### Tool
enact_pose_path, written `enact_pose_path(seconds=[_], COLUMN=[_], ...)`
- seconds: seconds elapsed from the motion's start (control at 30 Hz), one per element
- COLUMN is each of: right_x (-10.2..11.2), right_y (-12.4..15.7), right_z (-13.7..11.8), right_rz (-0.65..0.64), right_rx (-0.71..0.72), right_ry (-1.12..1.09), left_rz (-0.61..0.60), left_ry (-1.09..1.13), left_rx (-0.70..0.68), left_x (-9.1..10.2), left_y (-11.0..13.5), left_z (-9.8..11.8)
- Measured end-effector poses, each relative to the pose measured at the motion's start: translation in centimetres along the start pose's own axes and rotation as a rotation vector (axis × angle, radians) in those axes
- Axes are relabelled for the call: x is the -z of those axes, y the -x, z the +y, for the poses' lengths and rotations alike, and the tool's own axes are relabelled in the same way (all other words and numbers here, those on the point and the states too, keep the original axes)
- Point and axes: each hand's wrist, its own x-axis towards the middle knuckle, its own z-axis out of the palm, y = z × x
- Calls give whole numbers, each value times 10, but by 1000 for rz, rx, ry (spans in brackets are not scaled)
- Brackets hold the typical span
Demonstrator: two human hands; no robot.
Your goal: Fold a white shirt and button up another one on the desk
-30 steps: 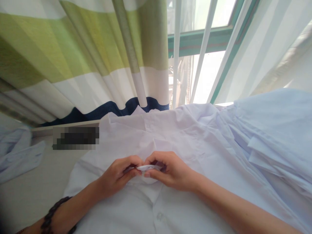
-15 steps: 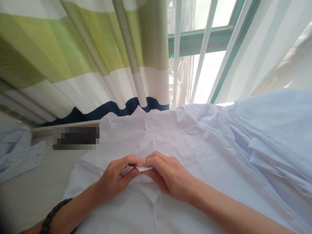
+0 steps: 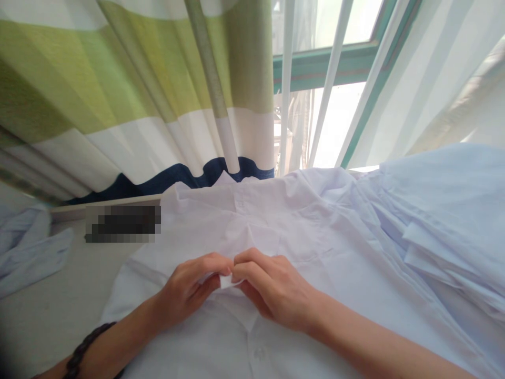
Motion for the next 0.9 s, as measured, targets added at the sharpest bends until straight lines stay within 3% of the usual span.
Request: enact_pose_path(seconds=[0.23,0.43,0.57,0.9], right_x=[-3,-9,-9,-10], right_y=[1,3,2,2], right_z=[-3,-2,-2,-1], right_rz=[23,73,87,82], right_rx=[-32,-184,-299,-333], right_ry=[-29,-174,-222,-227], left_rz=[56,88,59,23], left_ry=[-16,-19,67,-51], left_rx=[-42,191,261,239], left_x=[-3,-4,-3,-4], left_y=[1,2,1,0], left_z=[0,1,0,3])
